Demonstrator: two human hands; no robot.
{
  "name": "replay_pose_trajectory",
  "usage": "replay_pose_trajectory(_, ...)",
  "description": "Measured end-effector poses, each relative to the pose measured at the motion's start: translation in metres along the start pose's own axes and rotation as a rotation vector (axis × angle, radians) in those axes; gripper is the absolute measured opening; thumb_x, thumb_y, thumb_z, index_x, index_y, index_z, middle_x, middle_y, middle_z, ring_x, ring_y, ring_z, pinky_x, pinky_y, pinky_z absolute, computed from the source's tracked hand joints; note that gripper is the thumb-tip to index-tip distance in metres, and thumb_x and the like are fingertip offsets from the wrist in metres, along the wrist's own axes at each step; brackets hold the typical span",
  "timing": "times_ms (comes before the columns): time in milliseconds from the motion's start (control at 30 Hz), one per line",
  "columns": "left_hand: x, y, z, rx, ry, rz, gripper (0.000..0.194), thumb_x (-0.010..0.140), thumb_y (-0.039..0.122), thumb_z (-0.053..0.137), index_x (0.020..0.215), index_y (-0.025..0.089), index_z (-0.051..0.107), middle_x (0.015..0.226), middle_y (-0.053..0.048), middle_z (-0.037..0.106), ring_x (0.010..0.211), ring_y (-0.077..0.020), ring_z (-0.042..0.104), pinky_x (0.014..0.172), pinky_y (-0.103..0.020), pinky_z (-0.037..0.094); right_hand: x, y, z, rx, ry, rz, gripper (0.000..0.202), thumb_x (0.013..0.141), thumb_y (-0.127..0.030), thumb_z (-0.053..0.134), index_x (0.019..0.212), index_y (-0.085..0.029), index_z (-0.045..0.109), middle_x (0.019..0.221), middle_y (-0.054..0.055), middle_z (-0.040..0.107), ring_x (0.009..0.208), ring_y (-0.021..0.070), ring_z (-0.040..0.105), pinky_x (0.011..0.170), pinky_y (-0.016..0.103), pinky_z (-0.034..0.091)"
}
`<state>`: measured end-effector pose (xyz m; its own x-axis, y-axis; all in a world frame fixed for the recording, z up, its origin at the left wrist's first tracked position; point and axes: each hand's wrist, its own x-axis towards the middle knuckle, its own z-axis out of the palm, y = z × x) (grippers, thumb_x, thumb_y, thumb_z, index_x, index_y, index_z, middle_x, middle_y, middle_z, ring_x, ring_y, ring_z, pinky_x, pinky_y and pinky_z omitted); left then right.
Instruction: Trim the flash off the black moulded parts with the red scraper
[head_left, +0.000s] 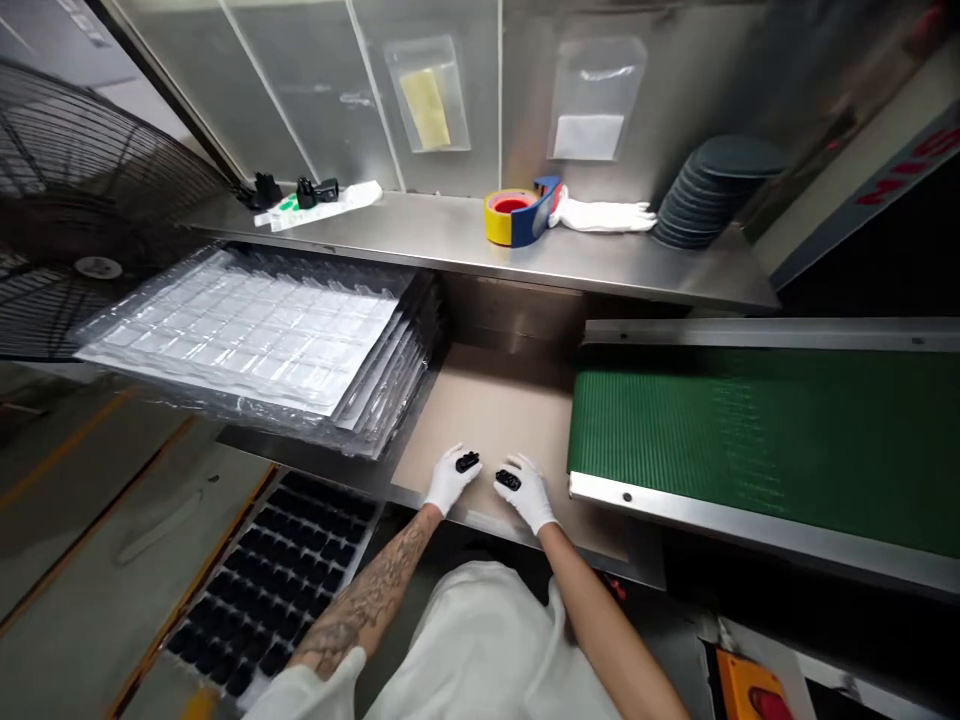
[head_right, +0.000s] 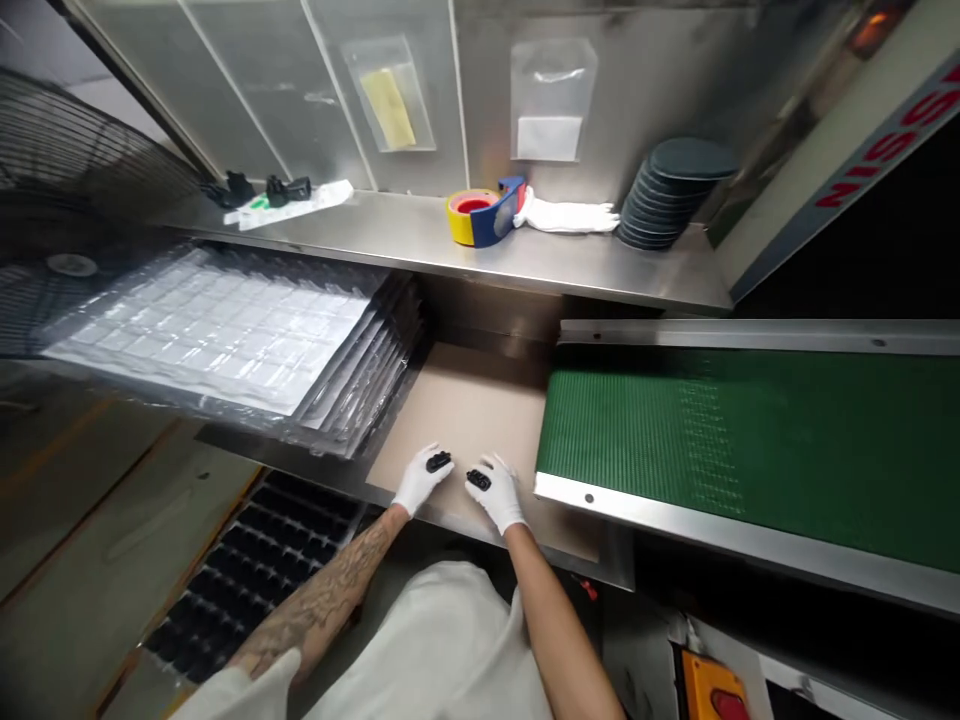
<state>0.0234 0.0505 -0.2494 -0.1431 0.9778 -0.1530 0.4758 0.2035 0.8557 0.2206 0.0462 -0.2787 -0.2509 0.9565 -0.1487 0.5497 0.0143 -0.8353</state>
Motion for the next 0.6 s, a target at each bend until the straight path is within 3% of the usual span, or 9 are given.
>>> replay_pose_trajectory(100, 0.039, -0.011, 0.000, 0.129, -0.156, 0.091, 0.029, 0.073, 0.035, 0.075, 0.099, 0.022, 0.075, 0.127, -0.007, 0.067, 0.140, -0.0305, 0.040, 0.122, -0.047, 0.028, 0.020, 0.013, 0.007, -0.162, -0.003, 0.001, 0.045, 0.074, -0.042, 0.072, 0.116, -0.027, 0.072, 0.148, 0.006, 0.046, 0.145, 0.0345, 0.028, 0.123, 0.055, 0.008)
replay_pose_trajectory(200, 0.058, -0.023, 0.002, 0.230, -0.259, 0.148, 0.040, 0.071, 0.040, 0.077, 0.109, 0.025, 0.072, 0.144, -0.006, 0.055, 0.146, -0.0355, 0.027, 0.123, -0.054, 0.019, 0.017, 0.024, 0.006, -0.283, -0.010, 0.008, 0.054, 0.077, -0.049, 0.069, 0.127, -0.029, 0.066, 0.154, 0.006, 0.037, 0.148, 0.0346, 0.021, 0.123, 0.054, 0.004)
replay_pose_trajectory(267, 0.061, -0.030, -0.001, 0.343, -0.307, 0.200, 0.044, 0.073, 0.043, 0.075, 0.113, 0.027, 0.069, 0.151, -0.005, 0.046, 0.147, -0.0366, 0.023, 0.122, -0.057, 0.018, 0.012, 0.027, 0.004, -0.335, -0.017, 0.012, 0.060, 0.077, -0.052, 0.069, 0.132, -0.030, 0.062, 0.156, 0.005, 0.035, 0.149, 0.0338, 0.019, 0.123, 0.054, 0.003)
replay_pose_trajectory(367, 0.060, -0.034, -0.006, 0.486, -0.352, 0.253, 0.036, 0.075, 0.043, 0.073, 0.105, 0.024, 0.069, 0.154, -0.006, 0.042, 0.147, -0.0355, 0.024, 0.120, -0.056, 0.023, 0.009, 0.028, 0.000, -0.370, -0.031, 0.017, 0.061, 0.075, -0.049, 0.071, 0.132, -0.030, 0.061, 0.156, 0.004, 0.035, 0.149, 0.0319, 0.020, 0.124, 0.052, 0.003)
replay_pose_trajectory(533, 0.064, -0.029, -0.010, 0.521, -0.359, 0.245, 0.033, 0.068, 0.034, 0.078, 0.097, 0.021, 0.067, 0.152, -0.007, 0.044, 0.146, -0.0349, 0.027, 0.121, -0.054, 0.024, 0.017, 0.023, -0.004, -0.333, -0.063, 0.039, 0.066, 0.066, -0.046, 0.077, 0.128, -0.027, 0.064, 0.155, 0.005, 0.037, 0.149, 0.0326, 0.021, 0.124, 0.053, 0.005)
replay_pose_trajectory(600, 0.067, -0.029, -0.013, 0.509, -0.360, 0.230, 0.042, 0.064, 0.034, 0.081, 0.101, 0.021, 0.067, 0.152, -0.009, 0.044, 0.146, -0.0357, 0.028, 0.121, -0.053, 0.025, 0.018, 0.017, -0.003, -0.293, -0.073, 0.061, 0.074, 0.063, -0.047, 0.079, 0.132, -0.024, 0.061, 0.154, 0.008, 0.038, 0.149, 0.0332, 0.022, 0.124, 0.054, 0.006)
